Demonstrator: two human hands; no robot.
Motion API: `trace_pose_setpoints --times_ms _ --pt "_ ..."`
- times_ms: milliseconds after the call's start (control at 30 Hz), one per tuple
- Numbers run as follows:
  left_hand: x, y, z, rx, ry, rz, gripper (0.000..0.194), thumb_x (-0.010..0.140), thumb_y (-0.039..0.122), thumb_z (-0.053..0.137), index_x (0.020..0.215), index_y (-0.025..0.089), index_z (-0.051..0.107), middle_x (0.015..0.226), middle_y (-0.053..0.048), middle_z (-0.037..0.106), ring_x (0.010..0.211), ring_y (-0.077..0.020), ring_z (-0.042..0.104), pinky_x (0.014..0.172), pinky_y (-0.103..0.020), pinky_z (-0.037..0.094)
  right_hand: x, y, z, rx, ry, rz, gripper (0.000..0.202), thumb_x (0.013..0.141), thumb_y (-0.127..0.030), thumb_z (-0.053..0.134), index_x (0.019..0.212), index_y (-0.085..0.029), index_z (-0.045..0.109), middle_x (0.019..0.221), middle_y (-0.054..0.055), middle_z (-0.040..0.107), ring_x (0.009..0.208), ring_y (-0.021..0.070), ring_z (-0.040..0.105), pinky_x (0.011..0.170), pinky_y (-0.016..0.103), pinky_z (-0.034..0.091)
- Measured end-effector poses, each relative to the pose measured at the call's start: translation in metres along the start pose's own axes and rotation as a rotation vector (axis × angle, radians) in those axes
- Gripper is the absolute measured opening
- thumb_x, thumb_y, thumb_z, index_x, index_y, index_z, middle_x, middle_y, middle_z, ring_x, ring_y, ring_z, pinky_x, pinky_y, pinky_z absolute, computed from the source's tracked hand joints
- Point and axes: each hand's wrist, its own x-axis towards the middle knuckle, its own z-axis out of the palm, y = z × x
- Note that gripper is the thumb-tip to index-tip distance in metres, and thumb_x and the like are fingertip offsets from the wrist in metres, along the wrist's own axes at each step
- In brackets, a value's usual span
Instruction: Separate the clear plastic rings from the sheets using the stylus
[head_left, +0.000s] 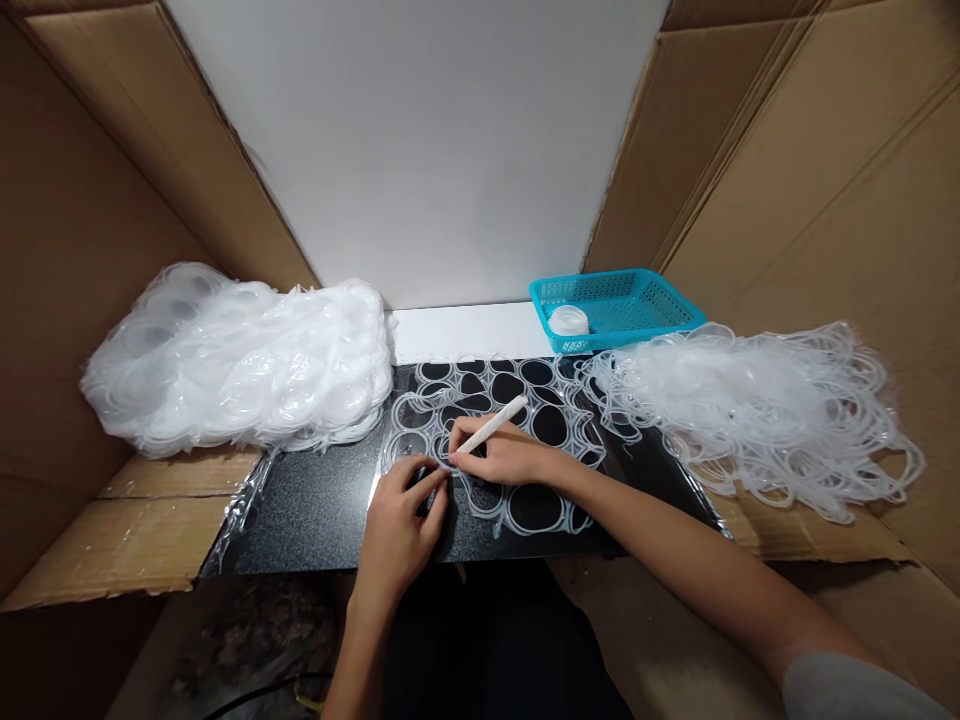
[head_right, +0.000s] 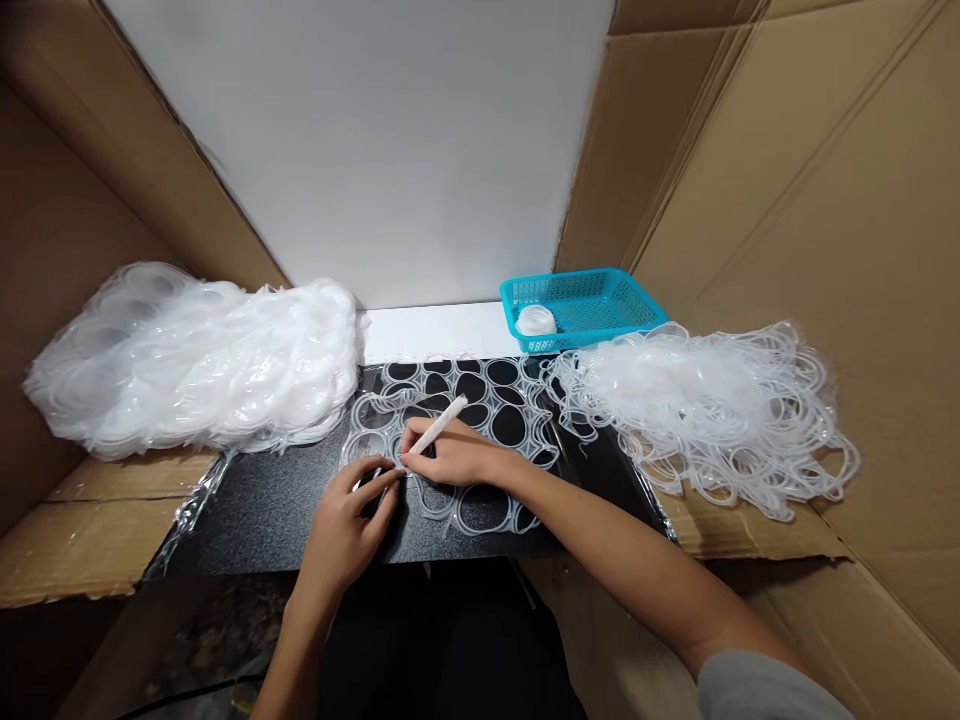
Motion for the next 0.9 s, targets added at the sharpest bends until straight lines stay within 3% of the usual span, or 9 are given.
trace_pose_setpoints --times_ms 367,467,600,900 --pt "0.004 0.002 -0.002 0.008 -0.018 0.042 0.023 0.101 0.026 0.06 0.115 0.026 0.078 0.12 -0.008 0.071 0.112 -0.0265 0.066 0.097 -0.044 0.054 0.0 0.0 0.002 -0.181 -0.007 -0.135 0.006 0.095 -0.018 0.063 0.091 -0.022 0.065 0.09 0.0 0.075 0.084 0.0164 0.067 0.081 0.03 0.047" --pt "0.006 0.002 -0.001 0.022 -0.029 0.035 0.022 0.101 0.026 0.06 0.114 0.025 0.078 0.12 -0.008 0.071 0.112 -0.0269 0.065 0.096 -0.045 0.053 0.001 0.006 0.004 -0.373 -0.01 -0.291 0.008 0.099 -0.02 0.061 0.1 -0.021 0.069 0.098 0.003 0.078 0.09 0.0186 0.068 0.089 0.035 0.045" --pt "0.007 0.003 -0.002 0.034 -0.037 0.028 0.02 0.101 0.027 0.06 0.109 0.023 0.077 0.118 -0.009 0.07 0.111 -0.0272 0.064 0.096 -0.046 0.052 0.005 0.012 0.005 -0.669 0.005 -0.428 0.017 0.103 -0.018 0.057 0.112 -0.019 0.072 0.104 0.008 0.079 0.094 0.0224 0.067 0.088 0.039 0.042" --pt "0.004 0.001 -0.002 0.013 -0.021 0.016 0.019 0.101 0.029 0.059 0.107 0.025 0.077 0.12 -0.008 0.07 0.113 -0.0271 0.065 0.097 -0.044 0.052 0.01 0.021 -0.002 -0.653 0.206 -0.271 0.023 0.099 -0.013 0.061 0.115 -0.019 0.077 0.106 0.007 0.082 0.093 0.0237 0.073 0.086 0.039 0.047"
